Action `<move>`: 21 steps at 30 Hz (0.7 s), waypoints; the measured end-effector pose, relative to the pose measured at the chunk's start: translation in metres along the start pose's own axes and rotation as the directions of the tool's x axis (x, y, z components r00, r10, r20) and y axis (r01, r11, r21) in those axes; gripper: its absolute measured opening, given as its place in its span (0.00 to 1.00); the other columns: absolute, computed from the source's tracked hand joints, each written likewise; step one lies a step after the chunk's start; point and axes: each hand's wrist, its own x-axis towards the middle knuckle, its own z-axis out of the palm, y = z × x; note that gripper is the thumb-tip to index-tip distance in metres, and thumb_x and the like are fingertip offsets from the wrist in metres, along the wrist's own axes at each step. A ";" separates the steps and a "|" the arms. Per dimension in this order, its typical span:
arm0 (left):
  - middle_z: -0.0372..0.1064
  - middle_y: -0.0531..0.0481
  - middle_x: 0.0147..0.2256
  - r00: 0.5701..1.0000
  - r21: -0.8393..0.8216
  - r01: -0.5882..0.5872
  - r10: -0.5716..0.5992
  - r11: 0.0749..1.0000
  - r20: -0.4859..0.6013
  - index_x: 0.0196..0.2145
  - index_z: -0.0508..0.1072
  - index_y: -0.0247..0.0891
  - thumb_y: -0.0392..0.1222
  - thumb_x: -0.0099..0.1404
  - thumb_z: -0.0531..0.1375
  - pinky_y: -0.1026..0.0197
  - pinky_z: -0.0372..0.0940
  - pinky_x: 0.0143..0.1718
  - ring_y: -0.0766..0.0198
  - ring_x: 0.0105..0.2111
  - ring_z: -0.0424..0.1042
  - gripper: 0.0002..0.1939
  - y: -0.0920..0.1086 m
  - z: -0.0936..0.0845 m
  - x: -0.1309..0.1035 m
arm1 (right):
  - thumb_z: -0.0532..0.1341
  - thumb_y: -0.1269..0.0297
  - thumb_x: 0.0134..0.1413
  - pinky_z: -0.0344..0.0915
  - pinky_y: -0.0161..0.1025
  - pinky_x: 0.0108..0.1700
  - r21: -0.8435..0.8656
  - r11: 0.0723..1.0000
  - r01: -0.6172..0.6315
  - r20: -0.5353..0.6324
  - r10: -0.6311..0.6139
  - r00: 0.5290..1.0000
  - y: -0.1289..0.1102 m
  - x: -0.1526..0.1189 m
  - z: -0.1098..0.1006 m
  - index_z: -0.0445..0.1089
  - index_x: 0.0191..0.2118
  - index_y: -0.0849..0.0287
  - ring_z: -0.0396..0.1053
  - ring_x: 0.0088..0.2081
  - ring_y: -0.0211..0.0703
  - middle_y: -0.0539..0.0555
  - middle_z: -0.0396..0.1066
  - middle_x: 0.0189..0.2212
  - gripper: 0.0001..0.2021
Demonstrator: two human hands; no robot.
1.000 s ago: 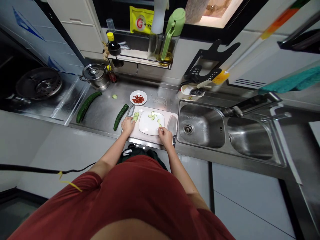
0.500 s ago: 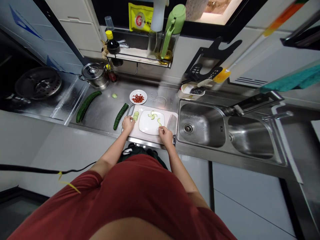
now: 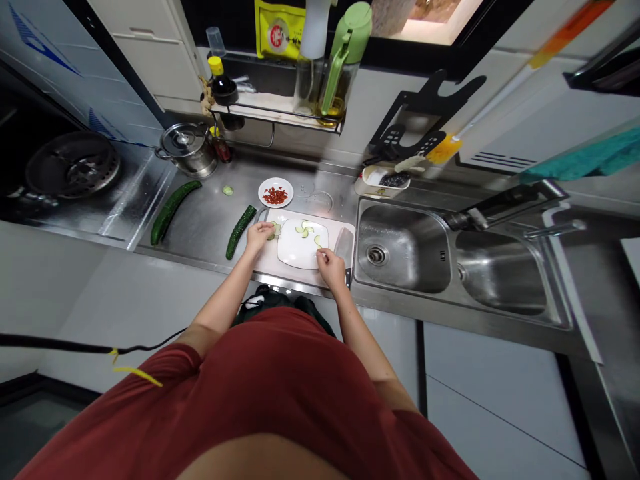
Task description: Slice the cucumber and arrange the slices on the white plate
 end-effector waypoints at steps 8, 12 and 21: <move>0.75 0.47 0.28 0.990 -0.157 -0.012 0.034 0.988 0.139 0.32 0.77 0.32 0.46 0.41 0.71 0.64 0.63 0.30 0.65 0.29 0.71 0.21 0.063 0.011 -0.023 | 0.53 0.55 0.58 0.58 0.35 0.33 0.168 0.982 0.088 -0.110 -0.070 0.991 -0.031 0.017 -0.015 0.75 0.40 0.59 0.62 0.25 0.40 0.48 0.65 0.20 0.17; 0.75 0.47 0.29 0.971 -0.179 -0.044 0.084 0.983 0.224 0.32 0.78 0.33 0.45 0.41 0.71 0.65 0.63 0.30 0.66 0.29 0.71 0.19 0.080 0.015 -0.034 | 0.56 0.56 0.56 0.63 0.38 0.40 0.252 0.939 0.232 -0.237 -0.172 0.956 -0.057 0.031 -0.033 0.74 0.40 0.58 0.67 0.35 0.43 0.55 0.73 0.34 0.14; 0.74 0.49 0.27 0.910 -0.166 -0.128 0.182 0.978 0.373 0.34 0.76 0.33 0.45 0.46 0.72 0.63 0.65 0.35 0.65 0.29 0.73 0.19 0.104 0.019 -0.056 | 0.60 0.53 0.55 0.66 0.39 0.42 0.546 0.788 0.282 -0.140 -0.247 0.959 -0.102 0.042 -0.052 0.73 0.39 0.56 0.69 0.39 0.41 0.52 0.75 0.38 0.12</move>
